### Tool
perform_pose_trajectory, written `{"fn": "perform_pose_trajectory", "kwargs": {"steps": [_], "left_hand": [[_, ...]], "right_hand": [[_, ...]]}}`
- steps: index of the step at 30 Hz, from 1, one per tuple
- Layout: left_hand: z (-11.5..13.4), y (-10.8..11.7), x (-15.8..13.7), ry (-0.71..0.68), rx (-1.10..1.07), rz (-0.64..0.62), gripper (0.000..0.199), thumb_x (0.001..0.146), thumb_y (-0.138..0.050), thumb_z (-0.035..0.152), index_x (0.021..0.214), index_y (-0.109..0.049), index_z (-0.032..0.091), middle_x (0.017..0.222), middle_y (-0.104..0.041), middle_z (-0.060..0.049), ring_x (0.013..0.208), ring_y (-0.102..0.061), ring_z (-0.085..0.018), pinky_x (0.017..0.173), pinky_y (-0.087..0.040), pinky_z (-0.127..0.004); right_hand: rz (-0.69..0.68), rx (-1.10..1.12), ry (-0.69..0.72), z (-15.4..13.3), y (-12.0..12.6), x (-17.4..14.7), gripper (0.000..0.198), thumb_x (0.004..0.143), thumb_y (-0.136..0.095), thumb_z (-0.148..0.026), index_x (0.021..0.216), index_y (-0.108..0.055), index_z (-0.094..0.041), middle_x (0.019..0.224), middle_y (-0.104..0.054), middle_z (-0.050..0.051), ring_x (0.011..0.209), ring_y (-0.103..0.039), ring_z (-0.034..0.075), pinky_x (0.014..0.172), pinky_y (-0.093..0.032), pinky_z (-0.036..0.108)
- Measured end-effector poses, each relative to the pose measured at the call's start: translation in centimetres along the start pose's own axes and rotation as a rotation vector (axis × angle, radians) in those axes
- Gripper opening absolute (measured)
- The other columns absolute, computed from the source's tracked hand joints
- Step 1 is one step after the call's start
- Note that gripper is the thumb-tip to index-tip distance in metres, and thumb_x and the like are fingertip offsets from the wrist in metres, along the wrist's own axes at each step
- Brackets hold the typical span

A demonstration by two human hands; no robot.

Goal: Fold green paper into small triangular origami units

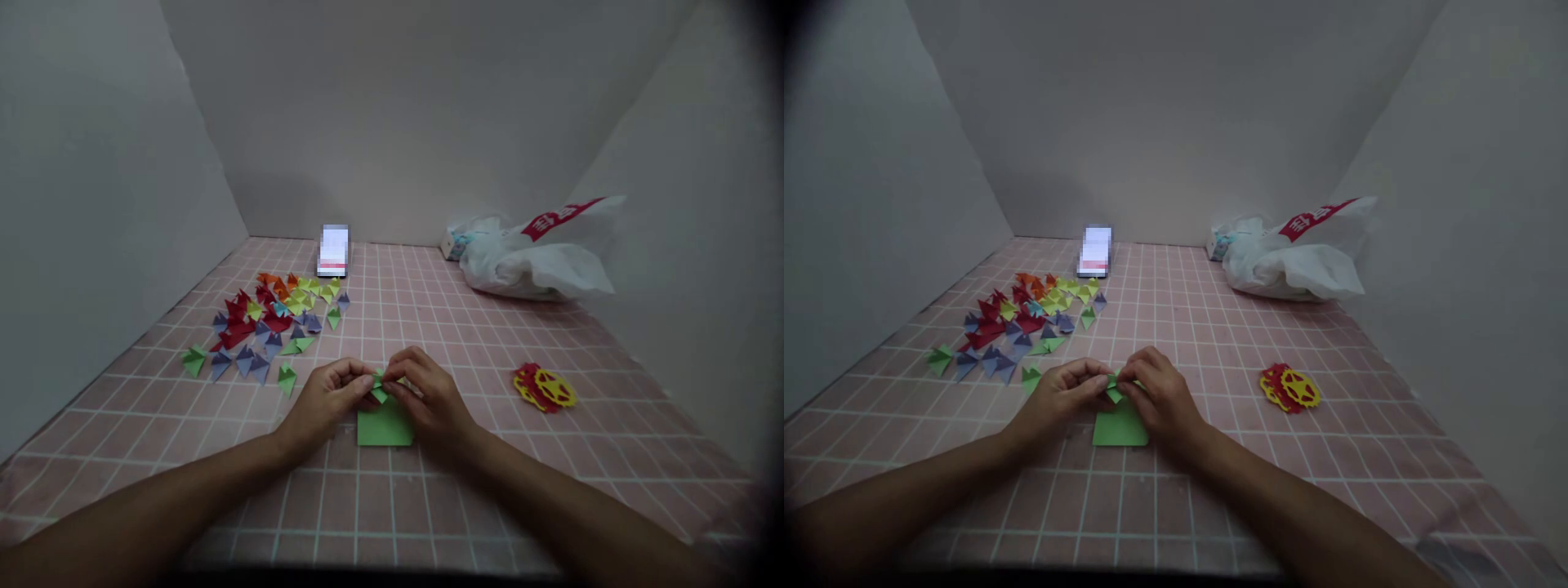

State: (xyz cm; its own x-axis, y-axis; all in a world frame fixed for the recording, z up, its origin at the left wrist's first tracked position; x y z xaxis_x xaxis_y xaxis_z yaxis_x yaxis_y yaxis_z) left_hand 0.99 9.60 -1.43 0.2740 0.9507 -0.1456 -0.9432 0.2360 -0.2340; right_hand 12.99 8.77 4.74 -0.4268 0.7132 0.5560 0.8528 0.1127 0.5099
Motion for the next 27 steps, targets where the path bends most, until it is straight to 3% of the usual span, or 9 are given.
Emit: {"fn": "perform_pose_trajectory", "kwargs": {"steps": [7, 15, 27], "left_hand": [[0.4, -0.2, -0.1, -0.114, 0.030, -0.001, 0.018, 0.070, -0.076, 0.020, 0.086, -0.067, 0.016, 0.078, -0.068, 0.001, 0.072, -0.063, -0.011, 0.068, -0.050, -0.022], [1.4, 0.1, -0.5, -0.199, 0.159, 0.060, 0.010, 0.076, -0.071, 0.024, 0.079, -0.065, 0.016, 0.073, -0.066, 0.000, 0.068, -0.063, -0.013, 0.066, -0.052, -0.024], [2.7, 0.3, -1.0, -0.280, 0.290, 0.106, 0.006, 0.078, -0.069, 0.021, 0.074, -0.067, 0.017, 0.068, -0.065, 0.001, 0.066, -0.061, -0.013, 0.064, -0.050, -0.023]], "right_hand": [[0.026, 0.021, -0.019, -0.1, 0.1, -0.1, 0.015, 0.090, -0.054, -0.008, 0.082, -0.053, -0.020, 0.082, -0.055, 0.002, 0.079, -0.054, 0.017, 0.071, -0.043, 0.031], [0.029, 0.054, -0.068, 0.4, 0.1, -0.2, 0.008, 0.090, -0.057, -0.013, 0.089, -0.056, -0.020, 0.082, -0.055, 0.002, 0.078, -0.054, 0.017, 0.069, -0.044, 0.030], [0.036, -0.008, 0.018, -0.8, 0.3, -0.1, 0.012, 0.091, -0.053, -0.010, 0.086, -0.056, -0.020, 0.082, -0.056, 0.004, 0.080, -0.055, 0.019, 0.071, -0.046, 0.033]]}}
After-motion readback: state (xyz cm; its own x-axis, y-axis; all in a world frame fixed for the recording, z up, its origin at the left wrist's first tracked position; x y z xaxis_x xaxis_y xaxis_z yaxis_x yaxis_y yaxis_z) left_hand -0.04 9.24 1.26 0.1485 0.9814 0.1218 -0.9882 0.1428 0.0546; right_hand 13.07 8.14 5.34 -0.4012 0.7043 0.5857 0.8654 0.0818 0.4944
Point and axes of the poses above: each hand's wrist, its own x-axis towards the middle knuckle, its own y-axis out of the back of the hand, z = x × y, the point moved 9 cm from there along x, towards the middle knuckle
